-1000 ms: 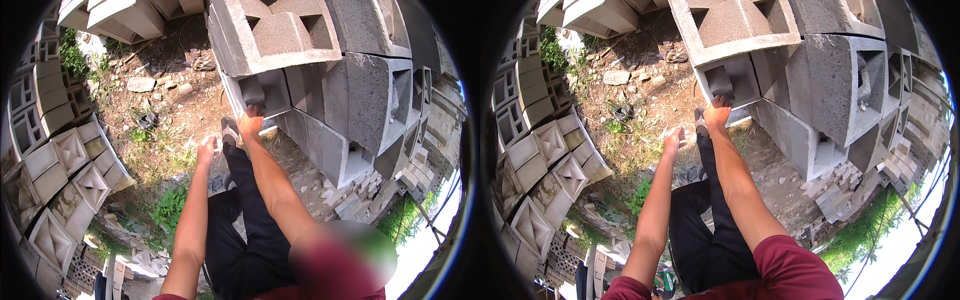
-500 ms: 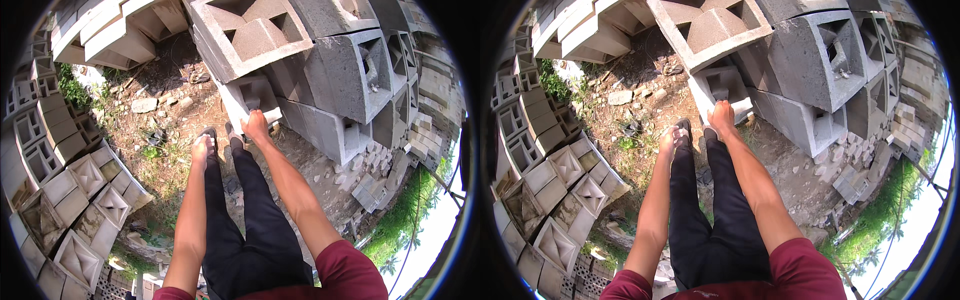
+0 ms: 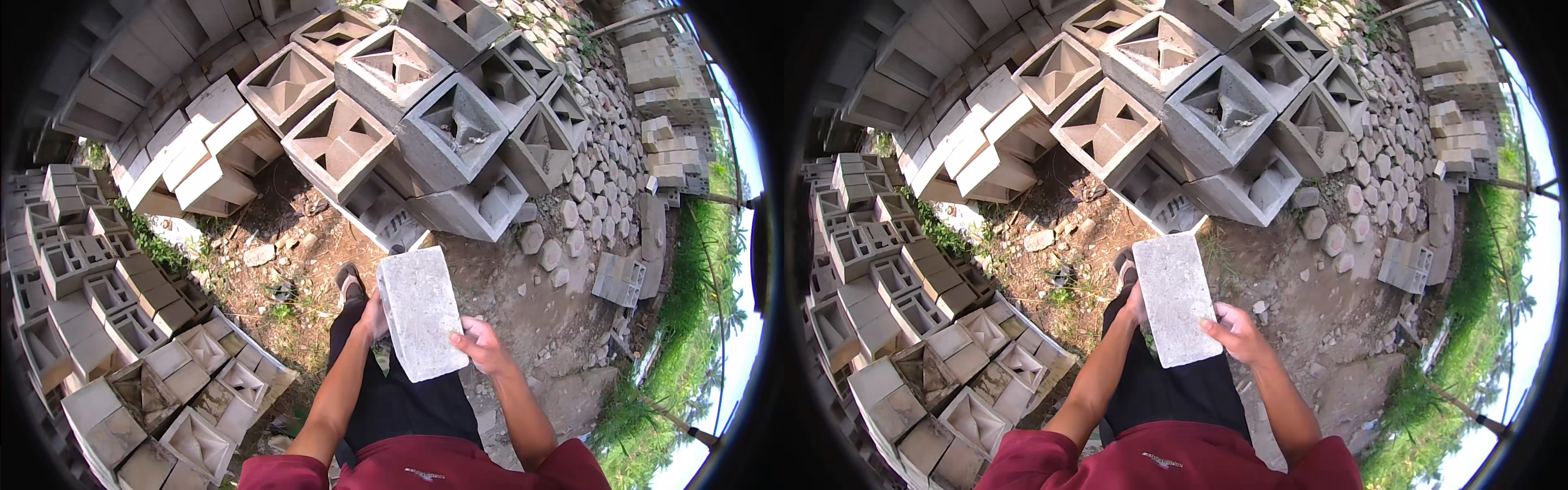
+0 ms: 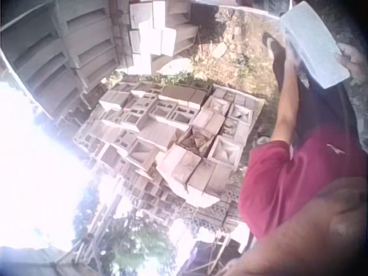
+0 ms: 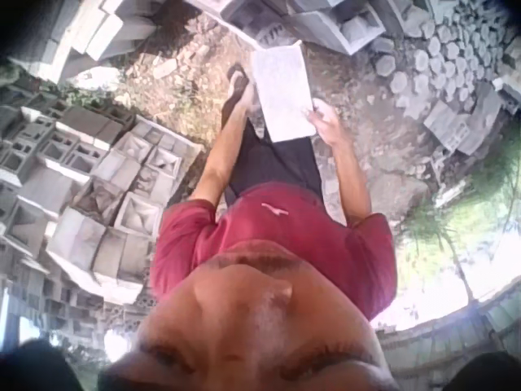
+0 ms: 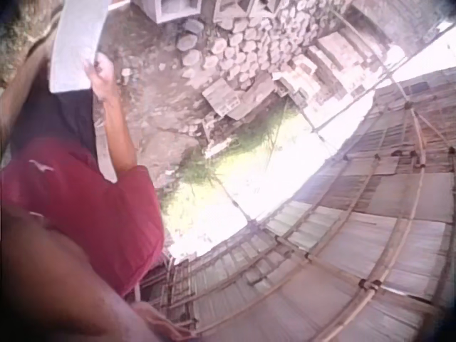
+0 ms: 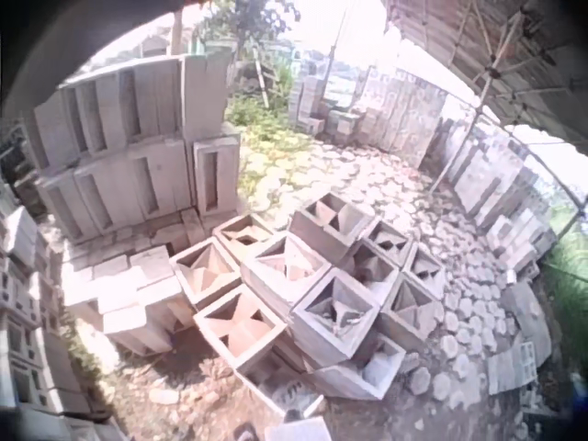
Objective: The person picks up concrete ventilation blocks from stacks and places them in different piles on the ground.
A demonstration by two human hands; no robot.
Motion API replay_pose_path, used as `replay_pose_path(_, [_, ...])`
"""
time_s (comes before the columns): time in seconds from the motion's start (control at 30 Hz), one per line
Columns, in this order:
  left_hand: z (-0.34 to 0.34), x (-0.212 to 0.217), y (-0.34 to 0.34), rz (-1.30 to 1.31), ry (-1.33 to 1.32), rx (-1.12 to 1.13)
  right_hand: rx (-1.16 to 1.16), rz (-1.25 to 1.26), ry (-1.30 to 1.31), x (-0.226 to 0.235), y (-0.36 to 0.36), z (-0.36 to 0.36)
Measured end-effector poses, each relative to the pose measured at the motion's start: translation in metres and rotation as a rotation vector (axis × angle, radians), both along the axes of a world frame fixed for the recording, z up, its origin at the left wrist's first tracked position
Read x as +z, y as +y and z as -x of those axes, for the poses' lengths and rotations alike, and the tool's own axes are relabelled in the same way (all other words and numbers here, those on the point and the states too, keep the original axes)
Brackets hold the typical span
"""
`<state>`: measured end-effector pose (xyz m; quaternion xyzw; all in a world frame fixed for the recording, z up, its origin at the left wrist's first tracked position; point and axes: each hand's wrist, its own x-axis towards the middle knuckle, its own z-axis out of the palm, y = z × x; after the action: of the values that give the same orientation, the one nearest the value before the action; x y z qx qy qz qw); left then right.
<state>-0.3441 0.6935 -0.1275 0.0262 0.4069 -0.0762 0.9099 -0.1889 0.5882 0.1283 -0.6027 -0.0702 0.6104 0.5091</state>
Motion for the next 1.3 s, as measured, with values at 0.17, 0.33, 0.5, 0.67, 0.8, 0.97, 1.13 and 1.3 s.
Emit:
replay_pose_path(0.17, [-0.045, 0.124, -0.032, 0.117, -0.151, -0.006, -0.171, -0.083, -0.004, 0.088, -0.099, -0.009])
replay_pose_path(0.33, [-0.084, 0.183, -0.026, -0.061, -0.297, -0.083, -0.473, -0.113, -0.052, 0.068, -0.195, -0.005])
replay_pose_path(0.5, [-0.174, 0.287, -0.05, -0.18, -0.379, -0.445, -0.916, -0.119, -0.089, 0.058, -0.222, -0.014])
replay_pose_path(0.67, [-0.257, 0.31, -0.115, -0.375, -0.441, -0.595, -1.218, -0.199, -0.002, 0.062, -0.276, -0.047])
replay_pose_path(0.8, [-0.308, 0.309, -0.166, -0.338, -0.489, -0.679, -1.329, -0.275, -0.032, 0.053, -0.324, -0.07])
replay_pose_path(0.97, [-0.349, 0.341, -0.255, -0.241, -0.583, -0.807, -1.476, -0.301, -0.162, 0.057, -0.394, -0.079])
replay_pose_path(1.13, [-0.378, 0.362, -0.314, -0.142, -0.613, -0.887, -1.656, -0.15, -0.108, 0.106, -0.415, -0.085])
replay_pose_path(1.3, [-0.416, 0.367, -0.383, 0.059, -0.646, -1.087, -1.707, -0.01, -0.322, 0.098, -0.475, -0.09])
